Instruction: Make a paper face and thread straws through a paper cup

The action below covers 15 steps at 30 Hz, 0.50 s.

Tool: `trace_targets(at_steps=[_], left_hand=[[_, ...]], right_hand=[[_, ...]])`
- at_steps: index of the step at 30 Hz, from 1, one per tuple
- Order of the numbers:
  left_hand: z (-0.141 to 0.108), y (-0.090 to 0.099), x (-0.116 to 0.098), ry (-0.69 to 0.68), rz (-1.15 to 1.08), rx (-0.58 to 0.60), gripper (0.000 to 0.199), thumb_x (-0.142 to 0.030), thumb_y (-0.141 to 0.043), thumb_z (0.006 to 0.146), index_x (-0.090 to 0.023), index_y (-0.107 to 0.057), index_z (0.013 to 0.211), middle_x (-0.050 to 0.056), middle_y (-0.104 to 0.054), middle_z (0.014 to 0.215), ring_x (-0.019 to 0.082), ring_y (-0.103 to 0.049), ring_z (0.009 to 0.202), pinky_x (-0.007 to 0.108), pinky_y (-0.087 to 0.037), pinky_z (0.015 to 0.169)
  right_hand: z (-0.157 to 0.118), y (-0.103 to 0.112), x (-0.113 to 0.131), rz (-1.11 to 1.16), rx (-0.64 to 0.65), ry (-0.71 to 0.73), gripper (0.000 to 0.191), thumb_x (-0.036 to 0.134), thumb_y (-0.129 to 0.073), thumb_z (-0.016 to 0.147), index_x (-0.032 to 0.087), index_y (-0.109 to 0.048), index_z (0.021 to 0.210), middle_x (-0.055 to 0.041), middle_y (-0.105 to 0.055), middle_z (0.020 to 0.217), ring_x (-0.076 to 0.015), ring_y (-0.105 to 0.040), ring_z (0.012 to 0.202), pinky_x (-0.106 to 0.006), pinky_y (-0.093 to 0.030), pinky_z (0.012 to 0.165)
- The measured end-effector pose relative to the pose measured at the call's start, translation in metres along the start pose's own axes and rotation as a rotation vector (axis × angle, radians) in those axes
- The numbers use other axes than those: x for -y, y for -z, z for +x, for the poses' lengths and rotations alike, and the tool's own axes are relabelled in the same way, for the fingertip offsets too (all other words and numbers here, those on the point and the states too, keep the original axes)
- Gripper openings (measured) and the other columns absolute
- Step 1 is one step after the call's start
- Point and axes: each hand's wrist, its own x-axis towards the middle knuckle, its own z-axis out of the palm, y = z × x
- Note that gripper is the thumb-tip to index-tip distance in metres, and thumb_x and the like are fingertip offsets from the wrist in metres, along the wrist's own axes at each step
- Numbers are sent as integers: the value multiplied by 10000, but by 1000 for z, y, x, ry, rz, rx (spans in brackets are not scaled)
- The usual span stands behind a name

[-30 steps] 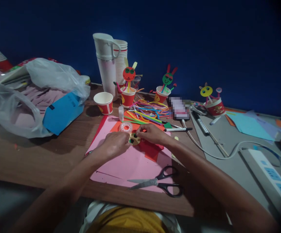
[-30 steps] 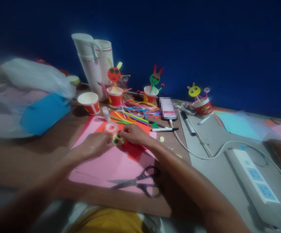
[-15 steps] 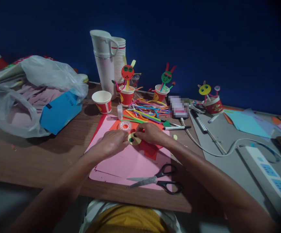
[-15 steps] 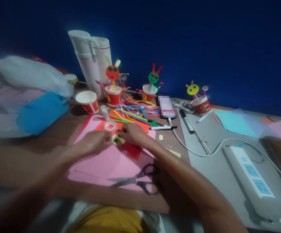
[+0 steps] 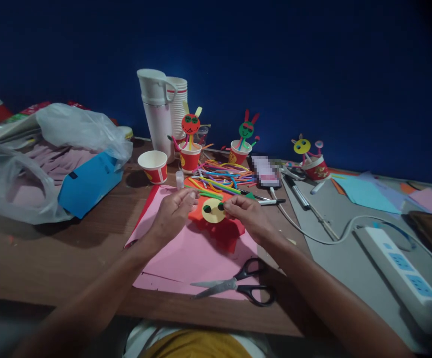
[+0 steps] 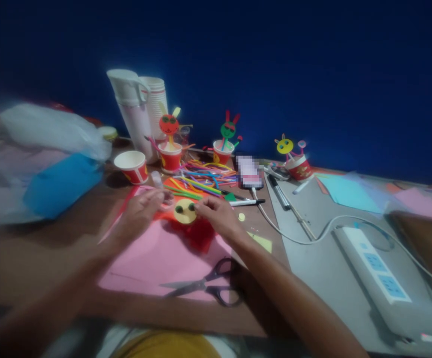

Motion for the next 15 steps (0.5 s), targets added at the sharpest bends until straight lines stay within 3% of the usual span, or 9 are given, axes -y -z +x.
trace_targets(at_steps=[2, 6, 8, 11, 15], left_hand=[[-2, -9, 0, 122, -342, 5, 215, -318, -537, 841, -156, -645, 933, 74, -693, 925, 183, -651, 825, 257, -504, 711], [-7, -26, 0, 450, -756, 258, 254, -251, -416, 916, -105, -620, 950, 122, -702, 880, 183, -678, 714, 284, -546, 630], [-10, -31, -1, 522, -814, 346, 272, -248, -378, 937, -104, -607, 969, 125, -703, 869, 178, -680, 641, 259, -538, 532], [-13, -34, -1, 548, -783, 340, 240, -253, -403, 935, -108, -593, 952, 108, -700, 780, 165, -651, 500, 200, -441, 356], [-13, -35, 0, 494, -754, 256, 199, -198, -434, 922, -107, -590, 840, 75, -683, 680, 156, -643, 480, 202, -469, 379]], right_hand=[[-9, -1, 3, 115, -39, -25, 253, 405, -672, 730, 174, -585, 674, 28, -567, 615, -94, -479, 570, -235, -357, 577], [-21, -6, 2, 210, -125, -26, 219, 375, -684, 721, 179, -599, 678, 32, -566, 611, -98, -487, 583, -239, -374, 597], [-23, -7, 0, 210, -159, -5, 214, 375, -692, 714, 179, -610, 683, 32, -566, 621, -105, -498, 603, -247, -393, 624], [-23, -7, -4, 207, -166, -2, 227, 391, -694, 715, 178, -620, 696, 27, -579, 640, -112, -515, 619, -255, -407, 641], [-23, -8, -10, 199, -146, 3, 236, 407, -692, 723, 179, -630, 713, 24, -598, 664, -115, -530, 624, -255, -413, 637]])
